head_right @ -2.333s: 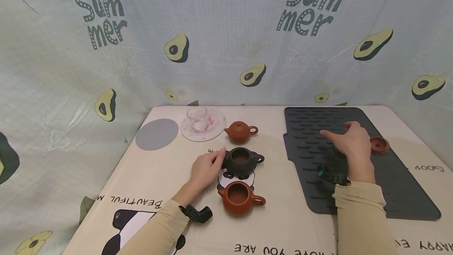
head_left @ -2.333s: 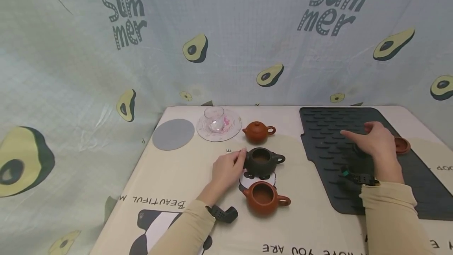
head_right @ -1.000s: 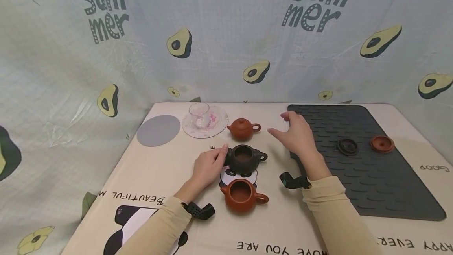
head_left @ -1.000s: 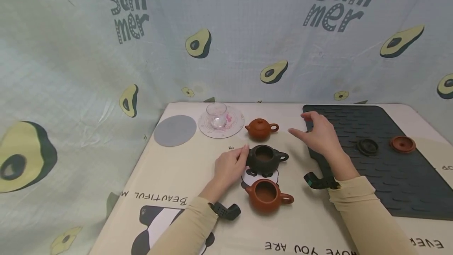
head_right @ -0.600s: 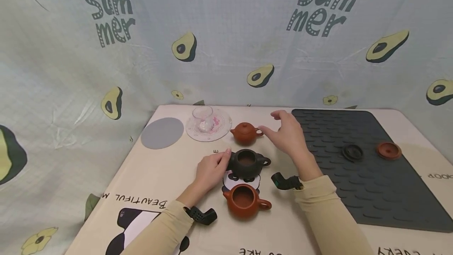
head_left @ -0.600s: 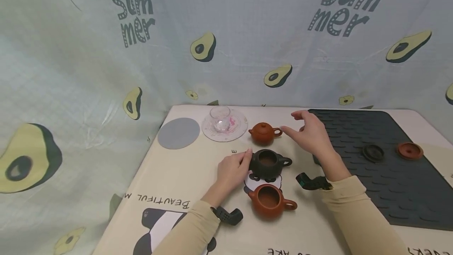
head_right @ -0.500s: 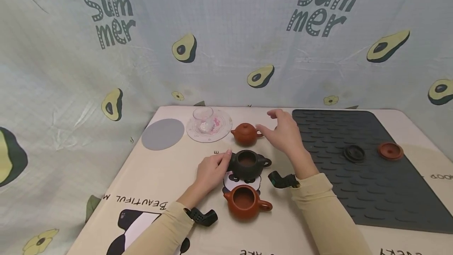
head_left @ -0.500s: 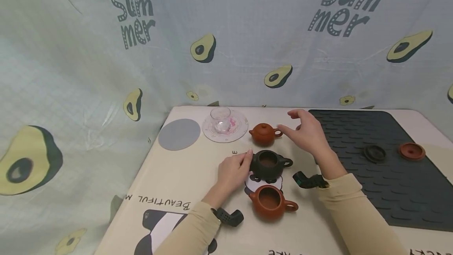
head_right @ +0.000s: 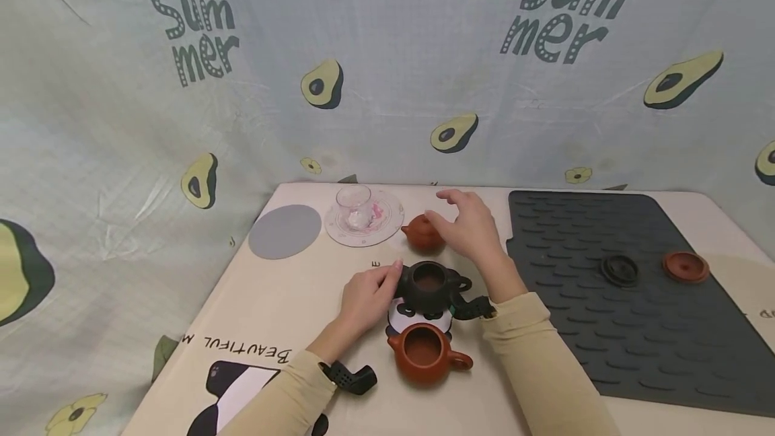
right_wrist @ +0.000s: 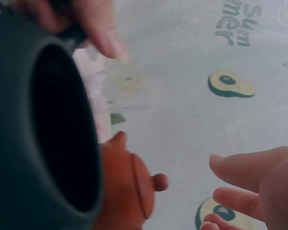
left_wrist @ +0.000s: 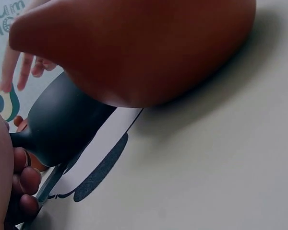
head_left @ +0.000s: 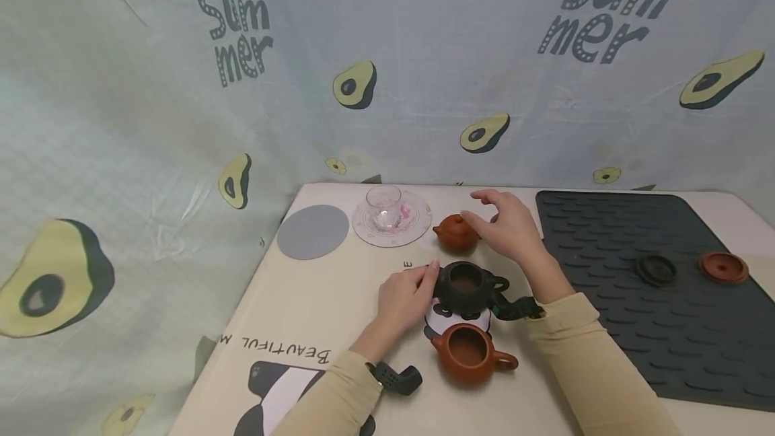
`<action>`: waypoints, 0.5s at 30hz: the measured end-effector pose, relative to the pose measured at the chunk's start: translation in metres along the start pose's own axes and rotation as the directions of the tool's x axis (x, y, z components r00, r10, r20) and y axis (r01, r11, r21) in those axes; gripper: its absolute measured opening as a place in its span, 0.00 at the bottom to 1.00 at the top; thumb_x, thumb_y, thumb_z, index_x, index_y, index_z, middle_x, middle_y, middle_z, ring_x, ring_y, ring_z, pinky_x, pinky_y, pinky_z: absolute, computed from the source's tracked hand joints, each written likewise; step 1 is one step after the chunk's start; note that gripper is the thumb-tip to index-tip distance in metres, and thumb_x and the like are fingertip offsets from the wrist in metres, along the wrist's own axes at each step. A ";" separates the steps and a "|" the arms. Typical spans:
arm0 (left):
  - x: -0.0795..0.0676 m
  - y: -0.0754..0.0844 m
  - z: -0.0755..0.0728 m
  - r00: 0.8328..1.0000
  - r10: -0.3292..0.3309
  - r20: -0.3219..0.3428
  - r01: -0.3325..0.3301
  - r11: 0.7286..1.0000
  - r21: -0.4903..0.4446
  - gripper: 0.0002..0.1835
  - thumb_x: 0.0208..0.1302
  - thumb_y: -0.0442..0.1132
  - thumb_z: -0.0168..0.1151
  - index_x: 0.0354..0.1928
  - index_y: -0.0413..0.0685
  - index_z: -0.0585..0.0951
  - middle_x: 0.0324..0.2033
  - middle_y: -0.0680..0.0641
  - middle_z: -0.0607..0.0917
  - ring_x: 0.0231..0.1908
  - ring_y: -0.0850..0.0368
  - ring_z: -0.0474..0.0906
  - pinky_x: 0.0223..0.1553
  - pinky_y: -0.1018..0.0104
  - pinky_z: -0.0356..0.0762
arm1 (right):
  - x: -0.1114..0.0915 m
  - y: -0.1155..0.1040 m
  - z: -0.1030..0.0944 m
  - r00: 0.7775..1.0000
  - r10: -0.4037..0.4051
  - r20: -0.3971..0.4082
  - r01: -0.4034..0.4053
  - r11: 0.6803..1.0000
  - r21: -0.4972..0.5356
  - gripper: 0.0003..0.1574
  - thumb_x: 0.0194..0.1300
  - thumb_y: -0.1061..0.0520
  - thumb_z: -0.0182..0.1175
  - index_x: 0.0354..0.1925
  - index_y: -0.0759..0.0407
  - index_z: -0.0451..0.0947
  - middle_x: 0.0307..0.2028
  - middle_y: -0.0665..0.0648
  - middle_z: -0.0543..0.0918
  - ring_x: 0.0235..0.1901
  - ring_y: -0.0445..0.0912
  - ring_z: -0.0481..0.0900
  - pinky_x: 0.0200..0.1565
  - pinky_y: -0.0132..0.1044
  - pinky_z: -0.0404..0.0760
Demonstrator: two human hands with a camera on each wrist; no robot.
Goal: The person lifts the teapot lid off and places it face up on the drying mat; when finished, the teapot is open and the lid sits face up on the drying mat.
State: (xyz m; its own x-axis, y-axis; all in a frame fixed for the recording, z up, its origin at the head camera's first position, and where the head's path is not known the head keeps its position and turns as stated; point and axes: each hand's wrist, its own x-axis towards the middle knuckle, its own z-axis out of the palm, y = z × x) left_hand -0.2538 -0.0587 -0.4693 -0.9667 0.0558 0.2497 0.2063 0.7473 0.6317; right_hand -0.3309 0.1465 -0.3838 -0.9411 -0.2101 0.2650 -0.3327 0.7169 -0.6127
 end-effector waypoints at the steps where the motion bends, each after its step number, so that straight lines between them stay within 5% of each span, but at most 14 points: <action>1: 0.000 0.000 0.000 1.000 0.000 0.001 0.000 1.000 0.000 0.29 0.80 0.63 0.40 0.26 0.60 0.82 0.19 0.59 0.78 0.30 0.56 0.77 0.31 0.62 0.67 | 0.000 0.001 0.002 1.000 -0.003 0.004 0.003 1.000 -0.005 0.33 0.72 0.44 0.62 0.68 0.59 0.73 0.60 0.68 0.77 0.45 0.60 0.80 0.44 0.53 0.80; 10: 0.006 -0.003 -0.008 1.000 -0.005 0.025 0.006 1.000 -0.015 0.30 0.80 0.61 0.41 0.22 0.56 0.78 0.16 0.56 0.72 0.26 0.56 0.71 0.30 0.63 0.64 | -0.004 0.007 0.011 0.999 -0.033 0.017 0.033 0.999 0.007 0.29 0.73 0.48 0.61 0.66 0.59 0.76 0.58 0.68 0.78 0.44 0.60 0.81 0.46 0.55 0.80; 15: 0.017 -0.007 -0.016 1.000 -0.031 -0.002 0.030 0.992 -0.124 0.30 0.81 0.59 0.41 0.20 0.53 0.73 0.15 0.55 0.67 0.22 0.58 0.65 0.27 0.64 0.61 | -0.001 0.002 0.012 0.998 -0.058 0.031 0.058 0.998 0.006 0.28 0.74 0.49 0.61 0.66 0.60 0.76 0.58 0.69 0.78 0.46 0.61 0.82 0.48 0.56 0.80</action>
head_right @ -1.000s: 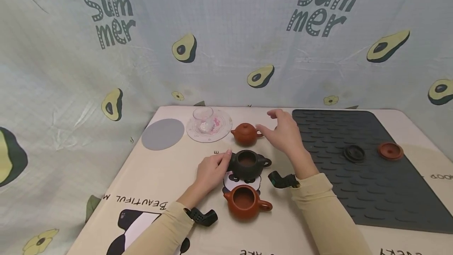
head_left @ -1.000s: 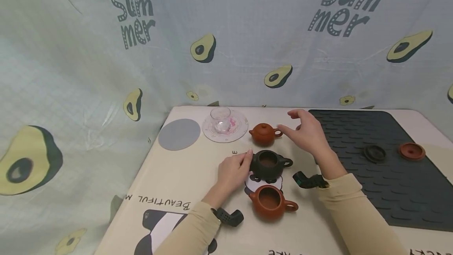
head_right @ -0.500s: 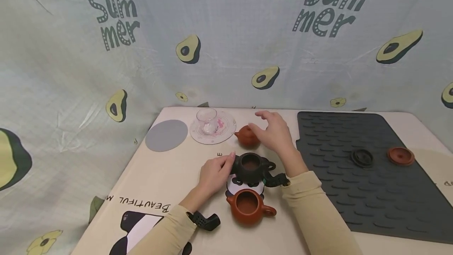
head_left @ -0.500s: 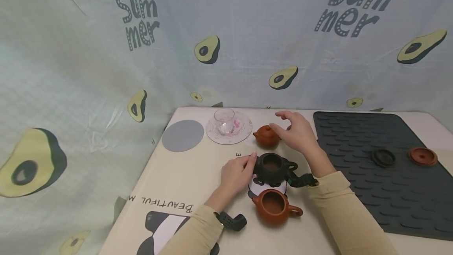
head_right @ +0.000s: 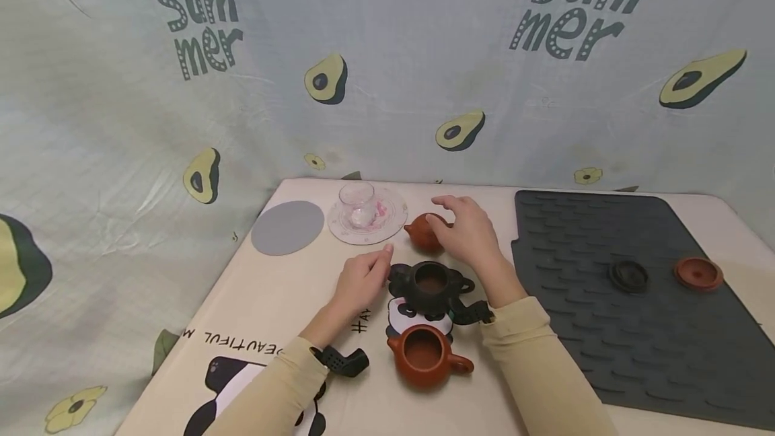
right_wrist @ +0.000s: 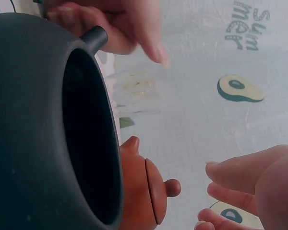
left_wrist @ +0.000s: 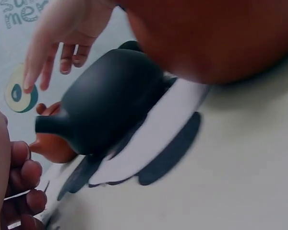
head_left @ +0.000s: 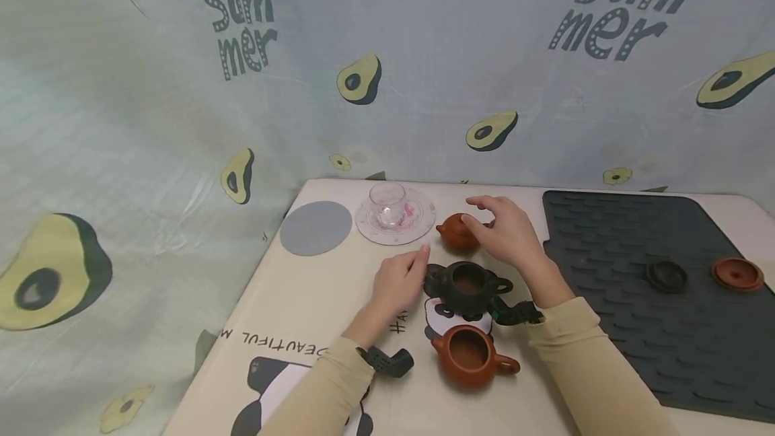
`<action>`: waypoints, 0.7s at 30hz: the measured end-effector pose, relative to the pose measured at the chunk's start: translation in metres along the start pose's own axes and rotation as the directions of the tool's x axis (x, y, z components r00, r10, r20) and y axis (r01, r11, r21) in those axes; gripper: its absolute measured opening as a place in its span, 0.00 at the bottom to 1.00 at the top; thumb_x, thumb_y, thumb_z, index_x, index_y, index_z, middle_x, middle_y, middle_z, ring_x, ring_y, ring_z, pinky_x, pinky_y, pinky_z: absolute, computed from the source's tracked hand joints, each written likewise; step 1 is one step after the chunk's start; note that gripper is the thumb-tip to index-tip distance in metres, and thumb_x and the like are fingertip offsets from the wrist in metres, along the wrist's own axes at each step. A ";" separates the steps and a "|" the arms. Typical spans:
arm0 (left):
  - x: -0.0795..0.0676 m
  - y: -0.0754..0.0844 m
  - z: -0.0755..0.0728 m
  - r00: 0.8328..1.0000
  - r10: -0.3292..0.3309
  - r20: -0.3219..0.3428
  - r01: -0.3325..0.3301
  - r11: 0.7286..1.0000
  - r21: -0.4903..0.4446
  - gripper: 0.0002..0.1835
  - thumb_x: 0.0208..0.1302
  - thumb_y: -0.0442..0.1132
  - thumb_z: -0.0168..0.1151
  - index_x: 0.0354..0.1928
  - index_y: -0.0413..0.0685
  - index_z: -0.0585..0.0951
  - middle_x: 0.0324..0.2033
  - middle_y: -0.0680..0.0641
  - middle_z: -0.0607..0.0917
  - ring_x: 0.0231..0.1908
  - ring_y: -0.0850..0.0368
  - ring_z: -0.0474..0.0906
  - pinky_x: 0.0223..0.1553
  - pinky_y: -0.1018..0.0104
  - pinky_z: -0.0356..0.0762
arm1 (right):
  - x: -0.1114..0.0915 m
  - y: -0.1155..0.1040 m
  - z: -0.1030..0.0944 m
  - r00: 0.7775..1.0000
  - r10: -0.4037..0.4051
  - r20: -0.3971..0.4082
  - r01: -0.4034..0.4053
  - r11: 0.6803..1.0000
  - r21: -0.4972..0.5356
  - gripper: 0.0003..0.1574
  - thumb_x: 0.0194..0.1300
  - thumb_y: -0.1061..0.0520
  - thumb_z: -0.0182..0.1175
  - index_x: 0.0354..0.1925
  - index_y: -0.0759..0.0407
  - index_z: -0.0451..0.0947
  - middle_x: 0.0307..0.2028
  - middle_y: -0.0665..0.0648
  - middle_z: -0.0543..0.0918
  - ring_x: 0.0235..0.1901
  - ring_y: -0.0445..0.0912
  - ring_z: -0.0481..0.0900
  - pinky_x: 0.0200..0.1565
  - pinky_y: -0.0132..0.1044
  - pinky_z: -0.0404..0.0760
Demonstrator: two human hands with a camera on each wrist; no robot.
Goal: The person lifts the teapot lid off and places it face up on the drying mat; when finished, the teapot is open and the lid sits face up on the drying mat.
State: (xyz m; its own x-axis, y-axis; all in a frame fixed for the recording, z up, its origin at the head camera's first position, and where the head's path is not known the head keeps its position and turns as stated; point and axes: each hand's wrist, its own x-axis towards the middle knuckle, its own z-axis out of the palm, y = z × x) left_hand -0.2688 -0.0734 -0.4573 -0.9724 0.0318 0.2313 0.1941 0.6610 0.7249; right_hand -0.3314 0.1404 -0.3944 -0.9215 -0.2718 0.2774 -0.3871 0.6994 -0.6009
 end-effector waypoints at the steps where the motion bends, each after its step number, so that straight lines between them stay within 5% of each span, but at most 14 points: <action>1: 0.003 0.000 -0.001 1.000 0.005 -0.013 -0.005 1.000 -0.026 0.30 0.81 0.58 0.42 0.20 0.53 0.73 0.15 0.55 0.67 0.21 0.58 0.65 0.26 0.64 0.60 | 0.001 -0.001 -0.001 1.000 0.000 -0.001 0.000 1.000 -0.003 0.28 0.74 0.49 0.61 0.66 0.59 0.76 0.58 0.68 0.78 0.47 0.61 0.82 0.49 0.56 0.80; 5: 0.015 -0.001 0.001 0.998 0.022 -0.057 -0.029 0.993 -0.113 0.29 0.81 0.56 0.44 0.20 0.51 0.73 0.15 0.54 0.68 0.20 0.60 0.63 0.24 0.65 0.59 | 0.003 -0.003 -0.002 1.000 0.004 0.001 -0.004 1.000 -0.008 0.28 0.74 0.49 0.60 0.66 0.59 0.76 0.58 0.68 0.78 0.50 0.62 0.81 0.50 0.56 0.80; 12: 0.039 0.004 0.014 0.997 0.007 -0.072 -0.015 0.993 -0.113 0.28 0.80 0.54 0.47 0.19 0.51 0.73 0.15 0.54 0.66 0.22 0.57 0.65 0.26 0.63 0.59 | 0.001 0.003 0.000 1.000 -0.009 0.003 0.009 1.000 -0.023 0.26 0.74 0.53 0.61 0.65 0.62 0.77 0.57 0.69 0.78 0.55 0.64 0.79 0.52 0.55 0.80; 21: 0.067 0.003 0.027 0.988 -0.125 -0.088 0.125 0.992 -0.008 0.30 0.79 0.60 0.40 0.25 0.50 0.79 0.26 0.48 0.80 0.33 0.49 0.76 0.34 0.56 0.68 | 0.001 0.007 0.007 0.998 -0.028 0.060 0.027 1.000 0.008 0.27 0.74 0.56 0.61 0.67 0.63 0.75 0.63 0.68 0.76 0.61 0.63 0.75 0.55 0.55 0.79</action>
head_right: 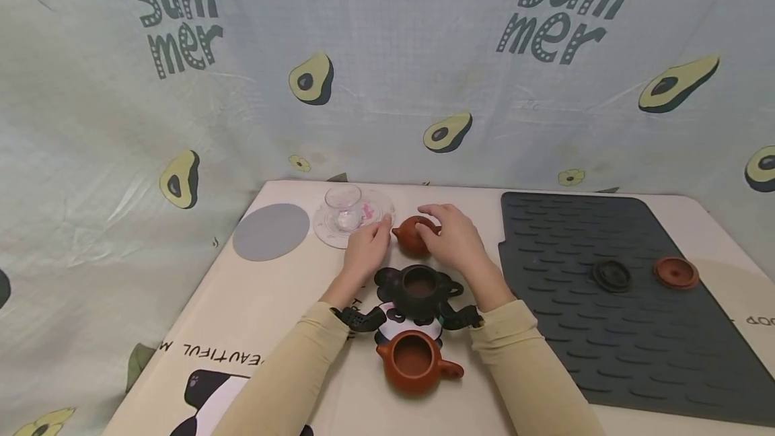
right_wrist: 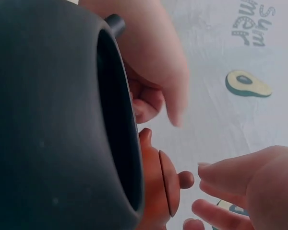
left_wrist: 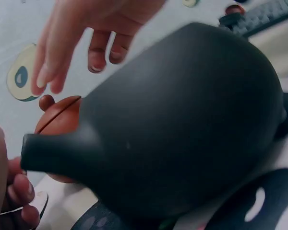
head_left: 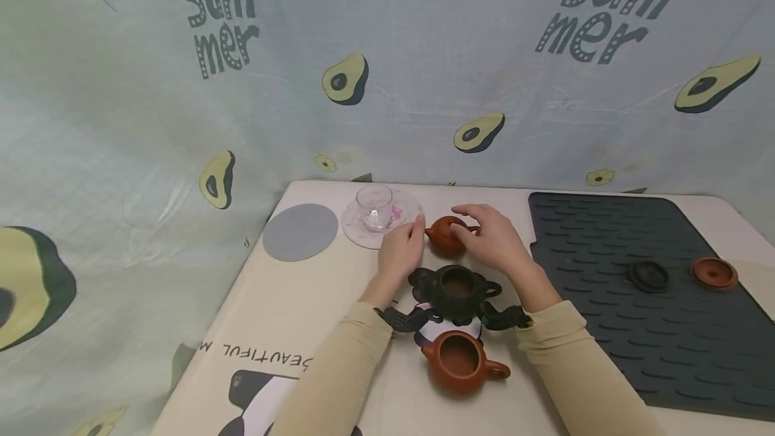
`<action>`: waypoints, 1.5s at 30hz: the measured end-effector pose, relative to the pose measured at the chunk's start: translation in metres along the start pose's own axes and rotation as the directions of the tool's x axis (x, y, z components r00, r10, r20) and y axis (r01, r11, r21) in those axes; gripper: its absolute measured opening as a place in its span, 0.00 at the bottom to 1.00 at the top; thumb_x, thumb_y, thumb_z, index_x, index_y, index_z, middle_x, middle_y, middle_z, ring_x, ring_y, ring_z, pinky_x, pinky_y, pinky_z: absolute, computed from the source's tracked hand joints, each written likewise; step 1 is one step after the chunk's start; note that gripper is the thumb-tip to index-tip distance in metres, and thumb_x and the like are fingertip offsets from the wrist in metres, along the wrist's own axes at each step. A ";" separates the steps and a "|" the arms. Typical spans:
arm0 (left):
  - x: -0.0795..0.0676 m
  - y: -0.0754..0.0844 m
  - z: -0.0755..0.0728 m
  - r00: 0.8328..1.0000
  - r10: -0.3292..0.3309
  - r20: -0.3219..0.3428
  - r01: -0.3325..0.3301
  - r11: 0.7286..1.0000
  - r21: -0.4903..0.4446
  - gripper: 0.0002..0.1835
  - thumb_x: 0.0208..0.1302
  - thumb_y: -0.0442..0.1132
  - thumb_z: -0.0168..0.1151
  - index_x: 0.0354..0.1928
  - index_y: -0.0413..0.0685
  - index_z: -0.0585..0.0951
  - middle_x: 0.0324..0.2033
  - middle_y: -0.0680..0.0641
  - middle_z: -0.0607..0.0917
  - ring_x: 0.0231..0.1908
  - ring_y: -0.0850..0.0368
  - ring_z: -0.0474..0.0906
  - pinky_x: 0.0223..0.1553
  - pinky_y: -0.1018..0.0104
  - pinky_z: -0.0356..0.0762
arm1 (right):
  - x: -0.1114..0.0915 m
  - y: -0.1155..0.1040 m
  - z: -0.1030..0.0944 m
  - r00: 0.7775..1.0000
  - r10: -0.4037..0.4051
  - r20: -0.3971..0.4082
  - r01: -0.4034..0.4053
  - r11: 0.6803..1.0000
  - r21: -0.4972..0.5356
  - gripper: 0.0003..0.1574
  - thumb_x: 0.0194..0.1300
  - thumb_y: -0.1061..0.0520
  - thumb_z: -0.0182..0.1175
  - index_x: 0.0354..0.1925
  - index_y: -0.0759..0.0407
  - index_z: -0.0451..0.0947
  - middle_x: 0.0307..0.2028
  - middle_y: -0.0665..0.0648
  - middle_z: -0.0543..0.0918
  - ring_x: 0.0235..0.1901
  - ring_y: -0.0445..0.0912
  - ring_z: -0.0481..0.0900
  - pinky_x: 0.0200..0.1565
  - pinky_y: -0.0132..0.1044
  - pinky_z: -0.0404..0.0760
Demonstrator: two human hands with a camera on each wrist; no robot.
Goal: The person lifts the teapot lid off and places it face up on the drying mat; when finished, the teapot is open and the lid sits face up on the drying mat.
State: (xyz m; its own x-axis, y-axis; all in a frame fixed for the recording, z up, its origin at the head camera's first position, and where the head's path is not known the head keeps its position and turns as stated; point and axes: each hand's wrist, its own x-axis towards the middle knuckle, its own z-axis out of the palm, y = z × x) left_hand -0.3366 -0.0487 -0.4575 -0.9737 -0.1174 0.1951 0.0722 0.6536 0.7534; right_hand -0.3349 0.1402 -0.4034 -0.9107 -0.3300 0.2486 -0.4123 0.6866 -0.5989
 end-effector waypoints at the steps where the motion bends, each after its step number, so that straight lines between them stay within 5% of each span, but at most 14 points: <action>1: -0.001 -0.001 0.001 1.000 -0.005 0.008 0.005 1.000 0.013 0.30 0.80 0.60 0.39 0.27 0.51 0.80 0.26 0.48 0.80 0.33 0.49 0.77 0.34 0.56 0.69 | 0.000 0.000 0.001 1.000 -0.001 0.008 0.001 1.000 -0.008 0.27 0.73 0.56 0.61 0.67 0.63 0.75 0.63 0.68 0.76 0.61 0.63 0.76 0.55 0.55 0.79; 11: -0.004 -0.005 0.007 0.995 0.102 -0.012 -0.100 0.987 0.130 0.24 0.81 0.57 0.42 0.30 0.53 0.76 0.24 0.51 0.78 0.30 0.50 0.78 0.32 0.56 0.69 | 0.001 0.003 0.004 0.996 -0.082 0.026 0.083 0.996 -0.041 0.23 0.75 0.60 0.58 0.65 0.66 0.76 0.60 0.69 0.79 0.53 0.62 0.80 0.52 0.56 0.79; 24: -0.008 -0.010 0.010 0.987 0.155 -0.046 -0.147 0.977 0.153 0.21 0.81 0.56 0.44 0.30 0.55 0.73 0.20 0.53 0.75 0.24 0.50 0.74 0.26 0.59 0.65 | 0.003 0.006 0.015 0.997 0.014 -0.077 -0.019 0.998 -0.059 0.17 0.71 0.56 0.66 0.56 0.56 0.84 0.54 0.61 0.85 0.51 0.58 0.83 0.49 0.53 0.82; 38: -0.009 -0.007 0.010 0.979 0.193 -0.059 -0.181 0.969 0.169 0.20 0.81 0.55 0.44 0.30 0.55 0.74 0.19 0.53 0.73 0.23 0.50 0.74 0.25 0.59 0.64 | -0.001 0.006 0.012 0.991 0.013 -0.135 -0.020 0.998 -0.054 0.13 0.70 0.56 0.67 0.52 0.55 0.84 0.48 0.59 0.86 0.32 0.51 0.78 0.33 0.43 0.76; 45: -0.009 -0.007 0.010 0.977 0.200 -0.077 -0.184 0.967 0.175 0.20 0.81 0.53 0.45 0.30 0.54 0.74 0.18 0.53 0.73 0.22 0.49 0.74 0.24 0.59 0.64 | 0.000 0.004 0.007 0.976 0.007 -0.216 0.000 0.999 0.034 0.14 0.72 0.55 0.65 0.54 0.56 0.82 0.51 0.59 0.86 0.42 0.55 0.83 0.40 0.49 0.80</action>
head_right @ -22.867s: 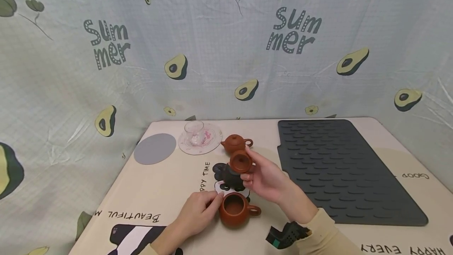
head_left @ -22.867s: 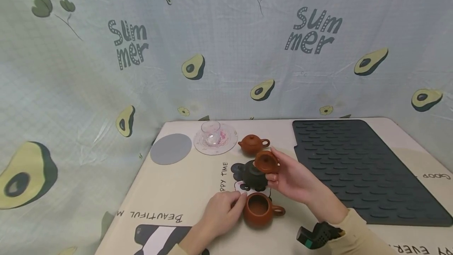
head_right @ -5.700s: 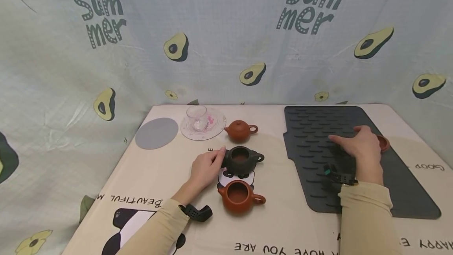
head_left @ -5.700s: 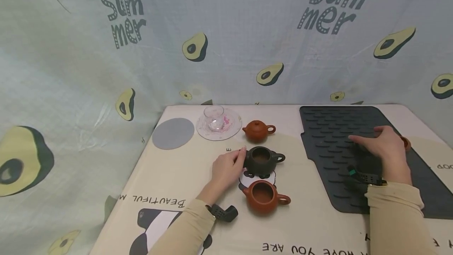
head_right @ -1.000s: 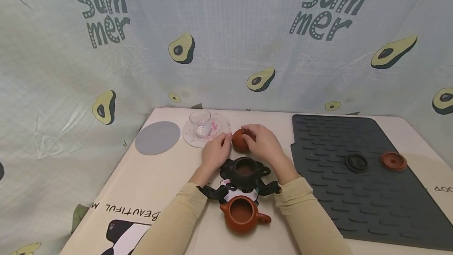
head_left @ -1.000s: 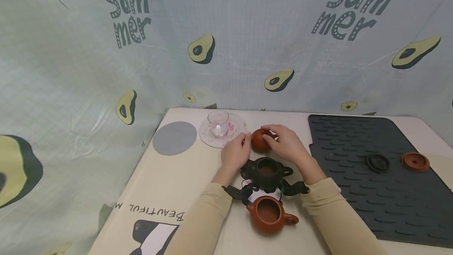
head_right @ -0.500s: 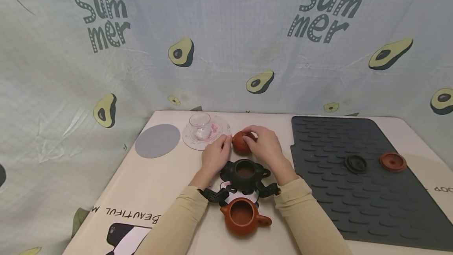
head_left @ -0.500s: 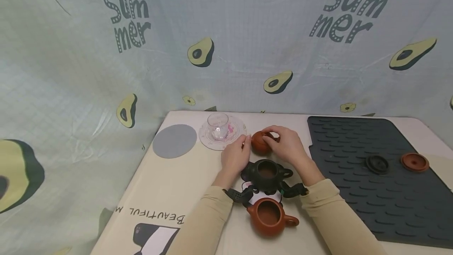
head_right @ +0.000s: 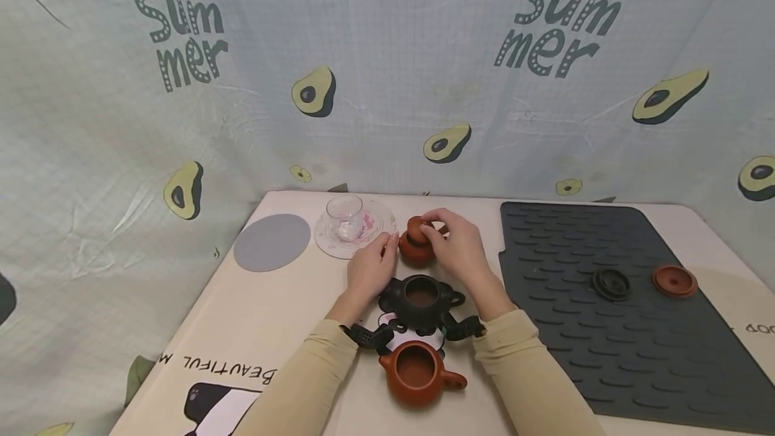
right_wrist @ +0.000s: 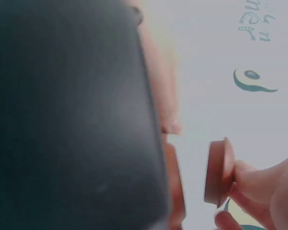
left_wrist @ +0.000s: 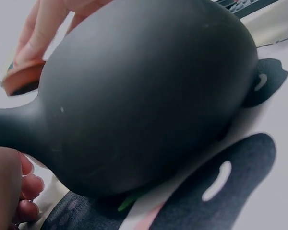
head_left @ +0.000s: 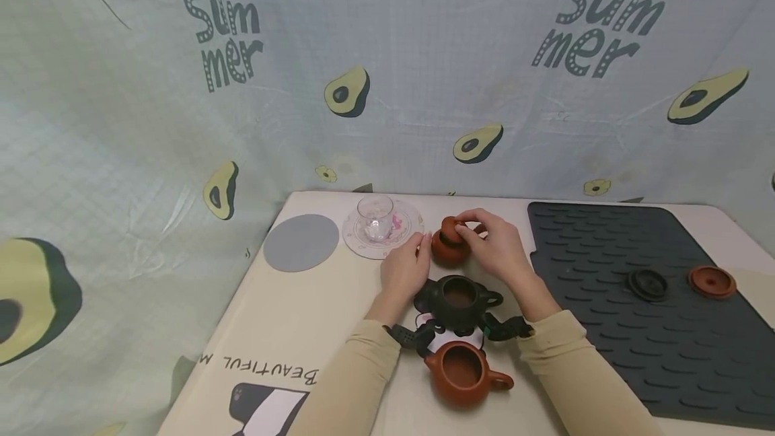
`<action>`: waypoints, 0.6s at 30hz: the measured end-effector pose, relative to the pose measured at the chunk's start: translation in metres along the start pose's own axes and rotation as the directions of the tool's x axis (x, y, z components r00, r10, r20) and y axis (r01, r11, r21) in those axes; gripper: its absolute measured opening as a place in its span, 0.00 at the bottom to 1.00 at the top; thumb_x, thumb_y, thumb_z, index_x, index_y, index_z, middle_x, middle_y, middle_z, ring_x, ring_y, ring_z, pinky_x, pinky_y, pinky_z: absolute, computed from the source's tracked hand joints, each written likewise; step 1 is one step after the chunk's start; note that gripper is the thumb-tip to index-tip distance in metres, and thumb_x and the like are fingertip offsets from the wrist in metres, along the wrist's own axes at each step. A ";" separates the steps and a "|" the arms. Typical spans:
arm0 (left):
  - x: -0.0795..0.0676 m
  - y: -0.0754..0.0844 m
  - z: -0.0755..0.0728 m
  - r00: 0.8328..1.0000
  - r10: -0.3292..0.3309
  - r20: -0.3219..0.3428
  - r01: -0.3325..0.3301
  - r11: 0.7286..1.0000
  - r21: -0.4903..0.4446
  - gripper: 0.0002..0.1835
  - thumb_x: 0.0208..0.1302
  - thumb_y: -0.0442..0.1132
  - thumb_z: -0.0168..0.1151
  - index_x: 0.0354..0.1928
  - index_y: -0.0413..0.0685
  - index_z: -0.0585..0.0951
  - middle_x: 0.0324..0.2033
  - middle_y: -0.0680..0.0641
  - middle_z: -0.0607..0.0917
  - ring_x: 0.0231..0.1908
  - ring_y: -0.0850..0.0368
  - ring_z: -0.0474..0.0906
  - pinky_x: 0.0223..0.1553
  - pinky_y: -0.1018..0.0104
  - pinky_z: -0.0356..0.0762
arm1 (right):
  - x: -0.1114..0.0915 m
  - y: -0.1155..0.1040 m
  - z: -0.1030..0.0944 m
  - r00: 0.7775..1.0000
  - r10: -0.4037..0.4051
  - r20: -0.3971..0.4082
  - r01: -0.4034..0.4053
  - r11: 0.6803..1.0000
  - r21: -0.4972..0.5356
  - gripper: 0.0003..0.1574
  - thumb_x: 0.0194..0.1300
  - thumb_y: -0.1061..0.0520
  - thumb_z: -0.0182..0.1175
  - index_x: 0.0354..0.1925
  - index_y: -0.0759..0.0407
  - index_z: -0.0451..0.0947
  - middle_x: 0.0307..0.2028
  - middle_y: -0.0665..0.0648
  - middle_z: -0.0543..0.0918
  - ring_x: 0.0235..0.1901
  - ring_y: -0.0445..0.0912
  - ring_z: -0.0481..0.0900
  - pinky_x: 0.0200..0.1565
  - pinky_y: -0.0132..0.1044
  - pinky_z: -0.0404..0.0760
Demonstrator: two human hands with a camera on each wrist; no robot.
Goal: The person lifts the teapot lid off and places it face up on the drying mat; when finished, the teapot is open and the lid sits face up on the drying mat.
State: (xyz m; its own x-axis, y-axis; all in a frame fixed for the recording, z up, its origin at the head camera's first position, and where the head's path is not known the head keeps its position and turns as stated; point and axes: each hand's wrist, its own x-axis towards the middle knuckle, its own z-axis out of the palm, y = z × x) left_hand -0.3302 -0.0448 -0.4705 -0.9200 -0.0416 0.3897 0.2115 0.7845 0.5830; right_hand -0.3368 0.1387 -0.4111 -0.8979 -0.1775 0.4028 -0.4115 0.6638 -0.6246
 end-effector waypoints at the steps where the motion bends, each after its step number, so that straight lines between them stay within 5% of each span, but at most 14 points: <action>1: 0.000 0.000 0.000 1.000 -0.001 0.002 0.001 1.000 -0.001 0.20 0.81 0.53 0.45 0.30 0.54 0.74 0.18 0.52 0.73 0.22 0.49 0.74 0.24 0.59 0.64 | 0.000 -0.001 -0.001 1.000 0.017 -0.006 -0.017 0.999 0.029 0.15 0.73 0.54 0.65 0.55 0.56 0.82 0.51 0.59 0.86 0.45 0.56 0.84 0.42 0.50 0.81; 4: -0.001 -0.001 0.001 1.000 -0.011 0.006 0.011 1.000 0.004 0.20 0.81 0.54 0.45 0.30 0.55 0.74 0.19 0.52 0.74 0.24 0.48 0.75 0.25 0.58 0.65 | 0.000 -0.003 -0.006 0.996 0.088 0.013 -0.089 0.978 0.190 0.17 0.74 0.53 0.63 0.57 0.56 0.81 0.53 0.62 0.85 0.48 0.57 0.85 0.44 0.53 0.83; 7: 0.000 -0.001 0.001 1.000 -0.024 0.010 0.024 1.000 0.002 0.20 0.81 0.54 0.45 0.30 0.55 0.74 0.19 0.52 0.74 0.24 0.47 0.76 0.26 0.58 0.65 | 0.001 -0.005 -0.013 0.982 0.170 0.078 -0.187 0.881 0.433 0.20 0.75 0.53 0.62 0.61 0.60 0.78 0.55 0.62 0.82 0.48 0.55 0.85 0.46 0.49 0.84; 9: 0.000 -0.001 0.002 0.999 -0.032 0.016 0.032 0.999 0.001 0.20 0.81 0.54 0.45 0.30 0.54 0.74 0.19 0.52 0.74 0.25 0.47 0.76 0.26 0.58 0.66 | 0.002 -0.006 -0.019 0.968 0.193 0.162 -0.252 0.732 0.633 0.21 0.77 0.54 0.60 0.62 0.62 0.75 0.56 0.60 0.80 0.48 0.53 0.85 0.50 0.45 0.83; 12: 0.001 0.000 0.002 0.999 -0.040 0.025 0.040 0.999 -0.003 0.20 0.81 0.54 0.45 0.30 0.54 0.74 0.19 0.51 0.74 0.25 0.47 0.75 0.26 0.57 0.66 | 0.004 -0.007 -0.028 0.940 0.163 0.301 -0.342 0.414 0.843 0.20 0.78 0.56 0.56 0.64 0.61 0.72 0.56 0.58 0.79 0.52 0.49 0.84 0.55 0.38 0.79; 14: 0.002 0.000 0.002 0.999 -0.045 0.028 0.045 0.999 -0.002 0.20 0.81 0.54 0.45 0.31 0.54 0.75 0.20 0.51 0.75 0.25 0.47 0.75 0.27 0.57 0.67 | 0.004 -0.008 -0.034 0.915 0.124 0.384 -0.403 0.213 0.890 0.17 0.79 0.57 0.53 0.63 0.58 0.71 0.56 0.56 0.79 0.54 0.49 0.83 0.56 0.38 0.78; 16: 0.003 0.000 0.002 0.998 -0.053 0.027 0.053 0.999 -0.001 0.19 0.80 0.55 0.45 0.33 0.55 0.76 0.21 0.51 0.76 0.26 0.48 0.75 0.28 0.57 0.67 | 0.003 -0.009 -0.038 0.899 0.096 0.428 -0.437 0.096 0.895 0.16 0.80 0.57 0.52 0.62 0.55 0.72 0.56 0.56 0.80 0.55 0.50 0.83 0.56 0.37 0.78; 18: 0.003 0.000 0.003 0.998 -0.059 0.025 0.059 0.998 -0.005 0.18 0.80 0.55 0.45 0.34 0.55 0.76 0.21 0.52 0.76 0.26 0.47 0.76 0.28 0.56 0.68 | 0.002 -0.009 -0.041 0.886 0.094 0.455 -0.459 0.030 0.888 0.15 0.81 0.57 0.51 0.60 0.54 0.74 0.55 0.56 0.81 0.54 0.50 0.83 0.54 0.36 0.79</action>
State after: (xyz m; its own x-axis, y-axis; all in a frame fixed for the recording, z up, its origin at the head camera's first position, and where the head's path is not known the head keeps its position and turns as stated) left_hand -0.3337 -0.0430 -0.4714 -0.9387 -0.0727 0.3369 0.1583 0.7774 0.6088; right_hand -0.3285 0.1617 -0.3770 -0.9049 -0.4256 -0.0063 0.2611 -0.5433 -0.7979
